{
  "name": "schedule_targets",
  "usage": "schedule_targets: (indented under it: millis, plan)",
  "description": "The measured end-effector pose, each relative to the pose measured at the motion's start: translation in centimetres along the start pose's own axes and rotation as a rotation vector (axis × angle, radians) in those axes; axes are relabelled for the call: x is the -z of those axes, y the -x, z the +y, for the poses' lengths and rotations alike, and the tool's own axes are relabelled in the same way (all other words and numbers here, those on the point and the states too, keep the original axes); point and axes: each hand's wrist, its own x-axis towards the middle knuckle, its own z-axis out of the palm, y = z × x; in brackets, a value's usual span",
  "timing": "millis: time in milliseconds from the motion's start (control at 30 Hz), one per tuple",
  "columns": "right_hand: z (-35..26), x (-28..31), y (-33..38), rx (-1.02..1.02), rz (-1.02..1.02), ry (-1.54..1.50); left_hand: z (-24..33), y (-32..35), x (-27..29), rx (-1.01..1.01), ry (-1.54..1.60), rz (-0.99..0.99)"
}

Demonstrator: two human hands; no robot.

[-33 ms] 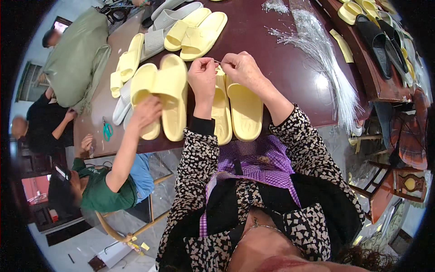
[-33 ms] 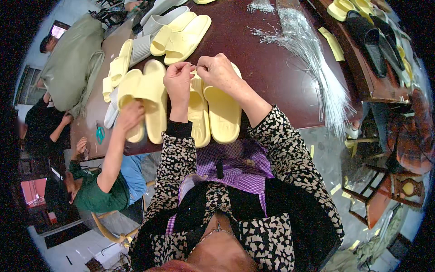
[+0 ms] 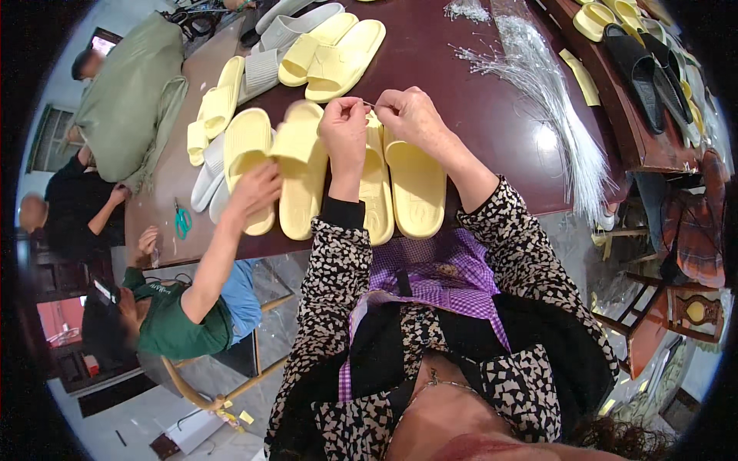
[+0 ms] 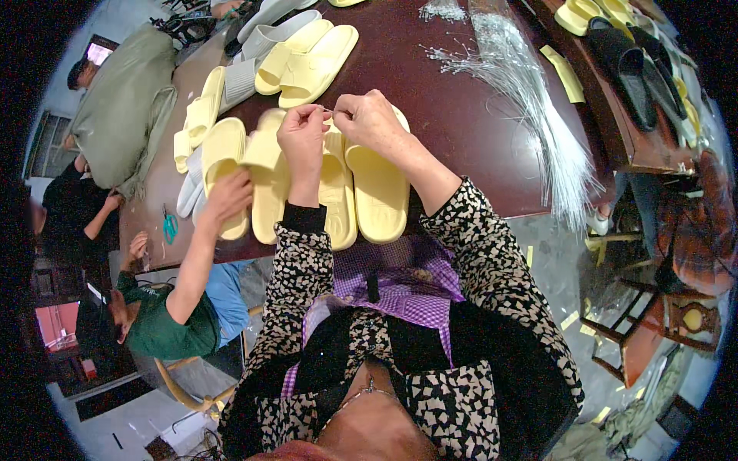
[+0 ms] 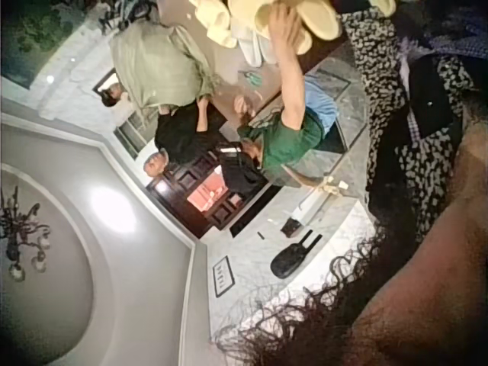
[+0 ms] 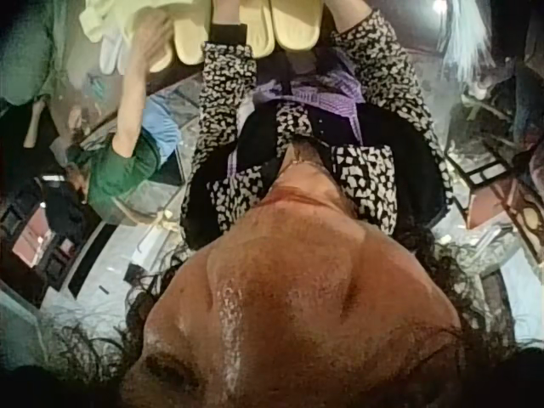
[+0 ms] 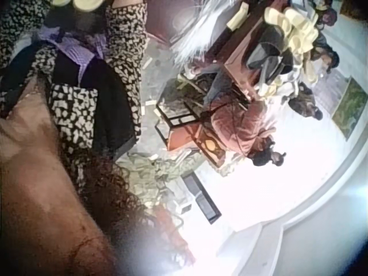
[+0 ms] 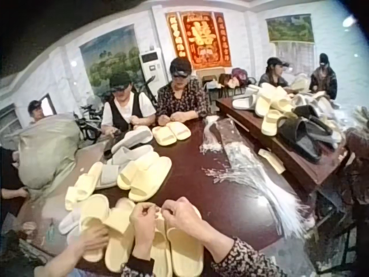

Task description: The person secures pairs of slippers together by picking up plastic fasteners from the table and threading them through the slippers by hand.

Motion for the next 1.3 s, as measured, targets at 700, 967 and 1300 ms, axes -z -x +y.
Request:
schedule_targets:
  millis: [700, 967, 1300]
  plan:
    - [0.5, -1.1, -0.3, 0.035, 0.125, 0.134, 0.6, -0.3, 0.0, 0.141, 0.117, 0.03]
    - [0.0, -1.2, -0.5, -0.032, 0.046, 0.005, -1.0, -1.9, 2.4, 0.446, 0.493, -0.236]
    - [0.5, -1.2, -0.5, -0.051, 0.024, 0.085, -1.3, -2.0, 2.3, 0.472, 0.505, -0.283]
